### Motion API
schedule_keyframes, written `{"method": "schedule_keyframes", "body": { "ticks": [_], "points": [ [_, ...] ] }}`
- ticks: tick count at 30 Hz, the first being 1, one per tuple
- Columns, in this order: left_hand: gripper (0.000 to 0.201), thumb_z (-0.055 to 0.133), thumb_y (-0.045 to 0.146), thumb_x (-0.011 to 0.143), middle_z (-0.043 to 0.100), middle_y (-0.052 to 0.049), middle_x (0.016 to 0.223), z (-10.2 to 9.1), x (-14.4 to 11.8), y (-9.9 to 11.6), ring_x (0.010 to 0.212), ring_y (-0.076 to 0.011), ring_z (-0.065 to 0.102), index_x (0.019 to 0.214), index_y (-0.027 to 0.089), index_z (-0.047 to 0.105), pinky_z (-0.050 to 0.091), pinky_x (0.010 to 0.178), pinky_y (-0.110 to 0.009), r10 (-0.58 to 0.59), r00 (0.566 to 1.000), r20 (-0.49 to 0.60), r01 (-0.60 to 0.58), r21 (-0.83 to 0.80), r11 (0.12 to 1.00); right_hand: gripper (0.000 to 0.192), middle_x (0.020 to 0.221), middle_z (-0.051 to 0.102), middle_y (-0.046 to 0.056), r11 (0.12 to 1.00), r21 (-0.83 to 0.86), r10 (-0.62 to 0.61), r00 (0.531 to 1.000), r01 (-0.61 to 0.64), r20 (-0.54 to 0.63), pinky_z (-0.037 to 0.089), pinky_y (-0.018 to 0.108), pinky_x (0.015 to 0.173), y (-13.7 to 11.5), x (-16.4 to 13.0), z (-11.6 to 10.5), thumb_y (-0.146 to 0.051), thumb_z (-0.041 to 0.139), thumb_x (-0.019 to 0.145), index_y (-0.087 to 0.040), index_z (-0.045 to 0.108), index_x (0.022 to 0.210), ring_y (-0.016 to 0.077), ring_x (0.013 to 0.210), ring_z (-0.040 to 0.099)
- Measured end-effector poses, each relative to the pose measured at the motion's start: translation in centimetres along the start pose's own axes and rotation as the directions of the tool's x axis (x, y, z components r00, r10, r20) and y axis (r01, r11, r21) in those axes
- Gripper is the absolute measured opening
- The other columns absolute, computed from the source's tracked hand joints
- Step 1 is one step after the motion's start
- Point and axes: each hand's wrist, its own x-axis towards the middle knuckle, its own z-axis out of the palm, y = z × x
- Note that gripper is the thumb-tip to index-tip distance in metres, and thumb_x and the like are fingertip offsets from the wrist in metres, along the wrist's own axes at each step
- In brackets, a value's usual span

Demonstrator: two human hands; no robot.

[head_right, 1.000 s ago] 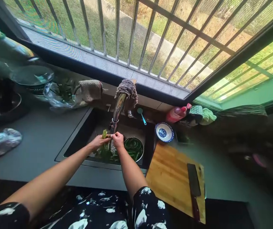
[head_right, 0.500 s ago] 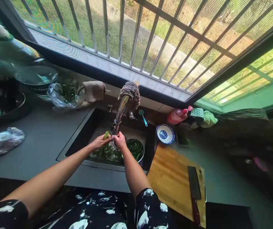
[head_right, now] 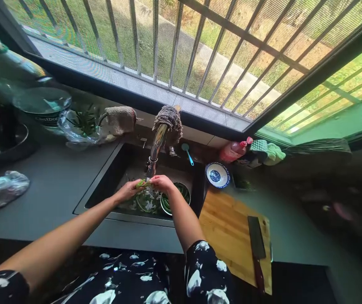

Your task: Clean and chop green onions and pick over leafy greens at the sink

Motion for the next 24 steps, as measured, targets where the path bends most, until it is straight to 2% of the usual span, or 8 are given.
{"method": "schedule_keyframes", "body": {
  "ticks": [3,5,9,12,15,17,20,24],
  "points": [
    [0.028,0.072,0.046,0.057,0.060,0.001,0.063,0.2,-0.2,-0.3,0.065,-0.0172,0.053,0.068,0.021,0.066,0.039,0.062,-0.024,-0.057,0.994,-0.094,0.046,-0.112,0.993,0.017,0.045,0.045,-0.007,0.999,-0.008,-0.044,0.995,0.044,-0.091,0.020,0.021,0.043,1.3,0.5,0.4,-0.022,0.067,0.063,-0.017,0.050,0.063,0.0052,0.039,0.030],
    [0.039,0.074,0.051,0.053,0.064,-0.002,0.068,0.3,-0.1,-0.6,0.066,-0.0173,0.055,0.075,0.019,0.068,0.040,0.062,-0.025,-0.104,0.979,-0.174,0.065,-0.216,0.974,0.016,0.046,0.047,-0.007,0.988,-0.121,-0.118,0.974,0.096,-0.195,0.022,0.021,0.044,2.4,1.2,0.6,-0.024,0.064,0.066,-0.017,0.050,0.064,0.0058,0.040,0.032],
    [0.057,0.077,0.057,0.047,0.067,-0.005,0.073,-0.1,0.2,-0.4,0.054,-0.0117,0.048,0.083,0.014,0.065,0.037,0.054,-0.025,-0.206,0.928,-0.310,0.060,-0.423,0.904,0.013,0.050,0.049,-0.006,0.878,-0.464,-0.313,0.874,0.117,-0.371,0.030,0.021,0.051,4.7,2.4,-0.1,-0.022,0.059,0.071,-0.017,0.051,0.061,0.0080,0.048,0.041],
    [0.059,0.077,0.057,0.049,0.068,-0.006,0.075,-1.5,0.3,0.1,0.049,-0.0079,0.041,0.084,0.012,0.062,0.036,0.051,-0.024,-0.236,0.877,-0.419,-0.002,-0.494,0.869,0.012,0.052,0.049,-0.006,0.831,-0.550,-0.372,0.819,0.083,-0.437,0.032,0.021,0.055,6.1,2.4,-1.7,-0.021,0.057,0.072,-0.018,0.052,0.061,0.0087,0.052,0.043],
    [0.059,0.078,0.056,0.050,0.068,-0.005,0.075,-3.0,0.1,0.2,0.048,-0.0066,0.040,0.086,0.012,0.060,0.035,0.050,-0.023,-0.246,0.847,-0.471,-0.057,-0.541,0.839,0.013,0.051,0.049,-0.006,0.884,-0.463,-0.332,0.793,0.071,-0.511,0.032,0.020,0.053,7.1,1.7,-3.4,-0.021,0.056,0.072,-0.018,0.049,0.060,0.0088,0.052,0.043],
    [0.058,0.079,0.054,0.050,0.068,-0.005,0.076,-3.7,-0.2,0.0,0.049,-0.0066,0.041,0.086,0.013,0.061,0.035,0.050,-0.023,-0.247,0.856,-0.454,-0.054,-0.553,0.831,0.015,0.053,0.052,-0.004,0.921,-0.378,-0.297,0.797,0.094,-0.525,0.032,0.020,0.049,7.3,1.2,-3.9,-0.025,0.055,0.073,-0.018,0.047,0.062,0.0085,0.049,0.043],
    [0.054,0.079,0.054,0.050,0.067,-0.004,0.075,-3.8,-0.4,0.1,0.050,-0.0074,0.042,0.081,0.012,0.066,0.035,0.050,-0.023,-0.223,0.900,-0.374,0.006,-0.501,0.865,0.019,0.063,0.061,0.000,0.968,-0.157,-0.246,0.857,0.195,-0.452,0.030,0.019,0.044,6.7,0.8,-3.6,-0.032,0.058,0.072,-0.019,0.045,0.067,0.0084,0.049,0.048],
    [0.050,0.081,0.052,0.046,0.064,-0.003,0.074,-2.5,-0.1,0.8,0.055,-0.0090,0.046,0.074,0.012,0.069,0.034,0.050,-0.023,-0.212,0.930,-0.299,0.061,-0.446,0.893,0.023,0.065,0.062,0.000,0.945,0.089,-0.273,0.910,0.314,-0.312,0.028,0.017,0.042,4.8,0.7,-1.9,-0.030,0.065,0.065,-0.018,0.048,0.076,0.0083,0.049,0.051]
  ]
}}
